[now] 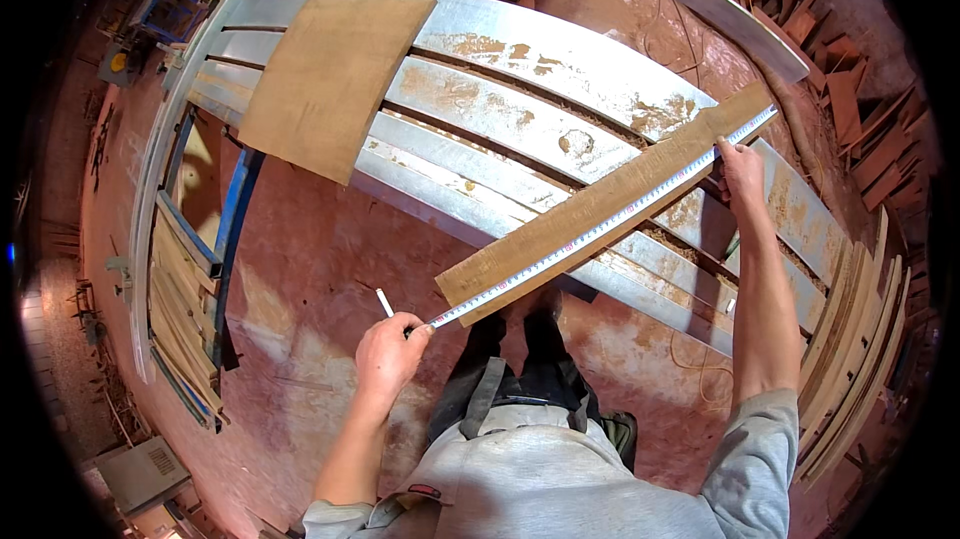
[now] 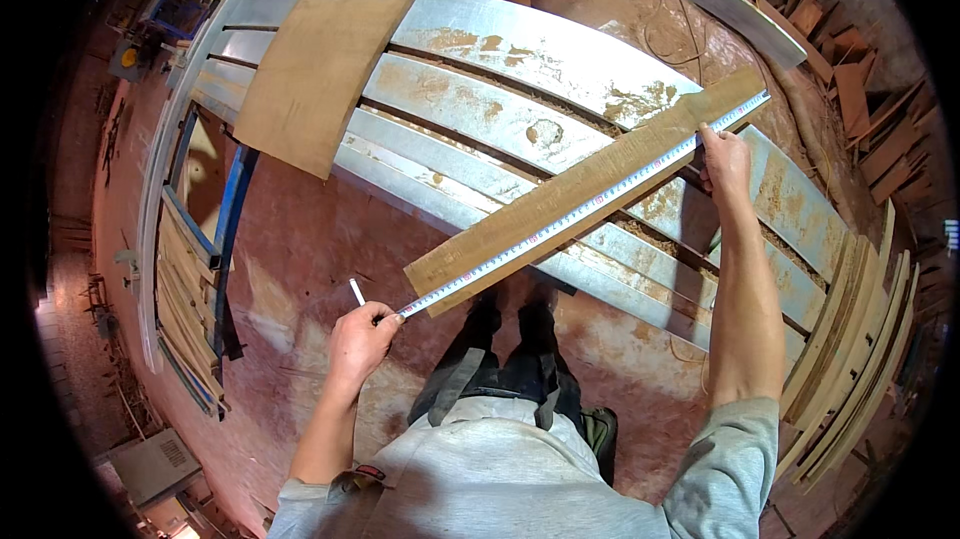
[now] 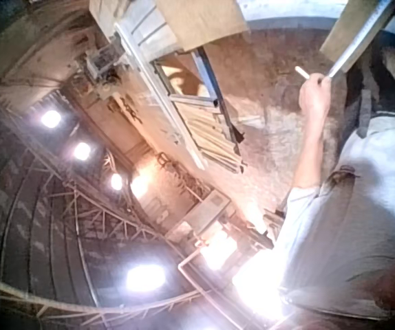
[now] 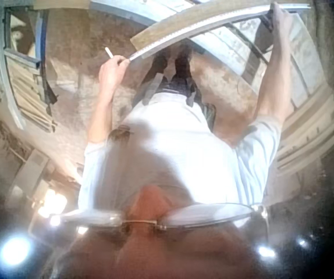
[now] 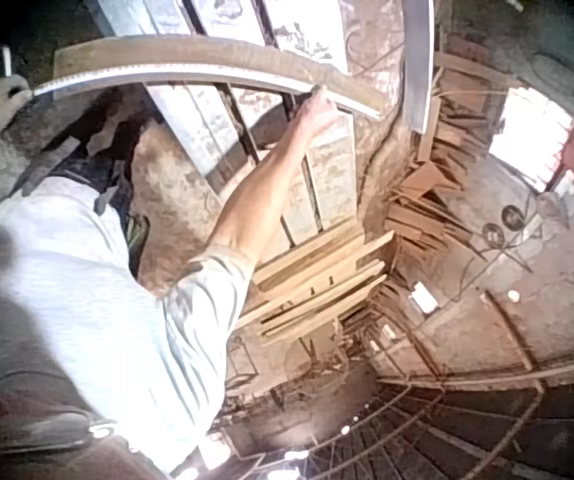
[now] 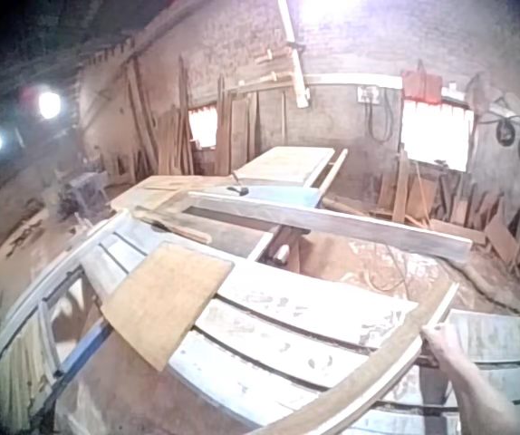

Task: The person measures a wooden board using a tape measure and marks it with a pencil. They then place the board on a table saw, align it using a fence and a push stick, and cut the board into smaller pieces.

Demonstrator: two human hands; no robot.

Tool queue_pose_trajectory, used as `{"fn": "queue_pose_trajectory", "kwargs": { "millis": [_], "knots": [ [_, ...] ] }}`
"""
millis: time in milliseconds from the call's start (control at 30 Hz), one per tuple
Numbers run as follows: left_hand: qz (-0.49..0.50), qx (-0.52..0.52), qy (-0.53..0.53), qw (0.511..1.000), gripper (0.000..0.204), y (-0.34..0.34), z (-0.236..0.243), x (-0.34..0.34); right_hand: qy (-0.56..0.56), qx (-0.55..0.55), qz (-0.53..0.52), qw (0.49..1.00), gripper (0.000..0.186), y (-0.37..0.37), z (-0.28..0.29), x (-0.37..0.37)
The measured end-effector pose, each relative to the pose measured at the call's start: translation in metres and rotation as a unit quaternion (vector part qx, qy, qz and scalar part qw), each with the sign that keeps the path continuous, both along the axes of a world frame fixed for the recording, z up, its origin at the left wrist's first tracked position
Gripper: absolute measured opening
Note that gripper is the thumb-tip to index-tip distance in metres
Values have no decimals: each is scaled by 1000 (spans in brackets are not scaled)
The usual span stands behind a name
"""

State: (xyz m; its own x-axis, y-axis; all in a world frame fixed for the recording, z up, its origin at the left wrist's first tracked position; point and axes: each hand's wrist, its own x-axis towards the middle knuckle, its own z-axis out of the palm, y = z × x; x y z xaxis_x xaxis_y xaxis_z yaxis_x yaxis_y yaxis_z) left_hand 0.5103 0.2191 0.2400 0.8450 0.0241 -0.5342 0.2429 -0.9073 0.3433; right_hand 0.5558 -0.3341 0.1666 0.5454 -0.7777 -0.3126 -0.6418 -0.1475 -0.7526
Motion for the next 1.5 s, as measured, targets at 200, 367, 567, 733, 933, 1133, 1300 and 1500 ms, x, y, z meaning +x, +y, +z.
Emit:
{"fn": "queue_pose_trajectory", "kwargs": {
  "millis": [200,367,567,733,933,1133,1300,1500],
  "knots": [
    [-10,-28,-19,999,26,-15,-5,5,-22,40,9,999,40,-13,-14,-6],
    [-9,-33,-53,998,24,-17,-10,-1,-52,120,-5,991,32,-11,28,-19],
    [-29,-25,-44,998,23,-12,-20,-2,-44,57,-19,997,26,-46,60,-89],
    [-5,-46,-32,998,25,0,-27,-2,122,-80,100,984,44,-25,32,-135],
    [-13,-12,-30,999,26,-1,-17,3,179,-247,154,940,52,37,32,-134],
    [19,-41,-16,999,24,2,-27,1,137,-289,157,934,48,38,29,-136],
    [22,-46,-6,999,21,1,-29,-3,102,-211,121,965,44,24,43,-162],
    [5,-52,-23,998,22,-2,-29,-4,164,-183,172,954,42,38,41,-215]
  ]
}}
